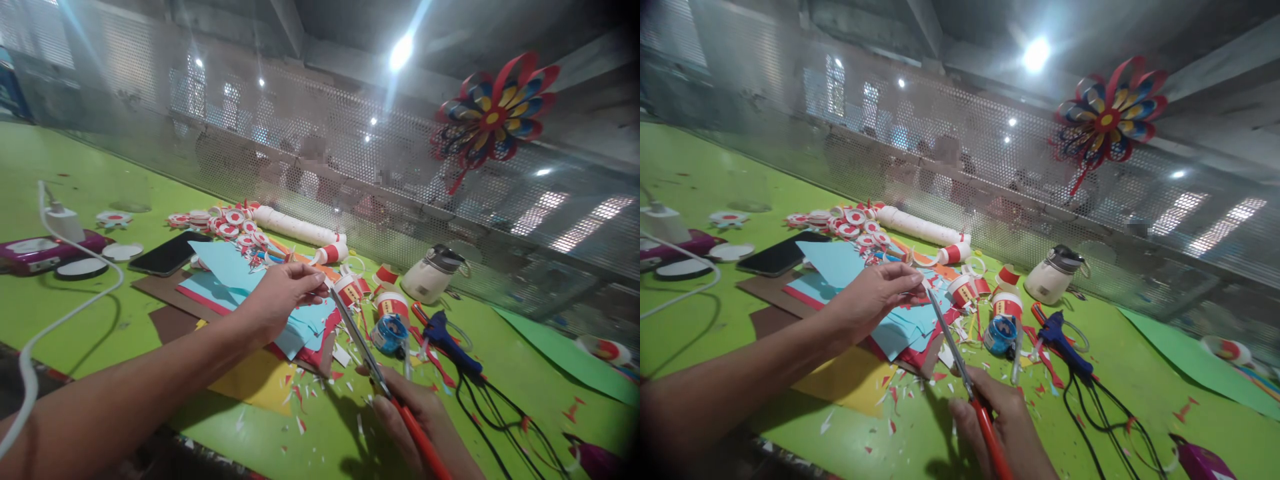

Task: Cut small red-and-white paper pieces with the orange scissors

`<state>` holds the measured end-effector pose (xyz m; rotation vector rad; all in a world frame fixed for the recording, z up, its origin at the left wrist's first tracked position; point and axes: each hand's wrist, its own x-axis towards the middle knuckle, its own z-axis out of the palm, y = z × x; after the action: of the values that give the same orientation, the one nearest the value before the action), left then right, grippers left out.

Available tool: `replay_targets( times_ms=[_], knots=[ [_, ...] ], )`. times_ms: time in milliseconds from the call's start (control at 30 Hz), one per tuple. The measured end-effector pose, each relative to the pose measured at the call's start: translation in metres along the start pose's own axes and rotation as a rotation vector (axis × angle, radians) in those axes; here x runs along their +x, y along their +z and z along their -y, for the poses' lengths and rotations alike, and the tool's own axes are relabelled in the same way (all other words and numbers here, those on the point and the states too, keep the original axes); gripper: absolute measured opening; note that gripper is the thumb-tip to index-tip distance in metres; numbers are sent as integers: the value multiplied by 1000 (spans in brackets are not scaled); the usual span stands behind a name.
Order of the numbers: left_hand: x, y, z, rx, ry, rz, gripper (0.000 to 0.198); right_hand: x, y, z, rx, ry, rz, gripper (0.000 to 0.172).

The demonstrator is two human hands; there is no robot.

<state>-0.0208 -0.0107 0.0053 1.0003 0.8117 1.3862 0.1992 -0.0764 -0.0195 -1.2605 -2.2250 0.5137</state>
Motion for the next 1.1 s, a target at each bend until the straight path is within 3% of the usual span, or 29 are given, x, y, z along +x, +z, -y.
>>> replay_targets(
  times_ms=[1100],
  knots=[
    [2,-2,0,22,7,23,15,-2,0,-8,42,7,24,32]
  ],
)
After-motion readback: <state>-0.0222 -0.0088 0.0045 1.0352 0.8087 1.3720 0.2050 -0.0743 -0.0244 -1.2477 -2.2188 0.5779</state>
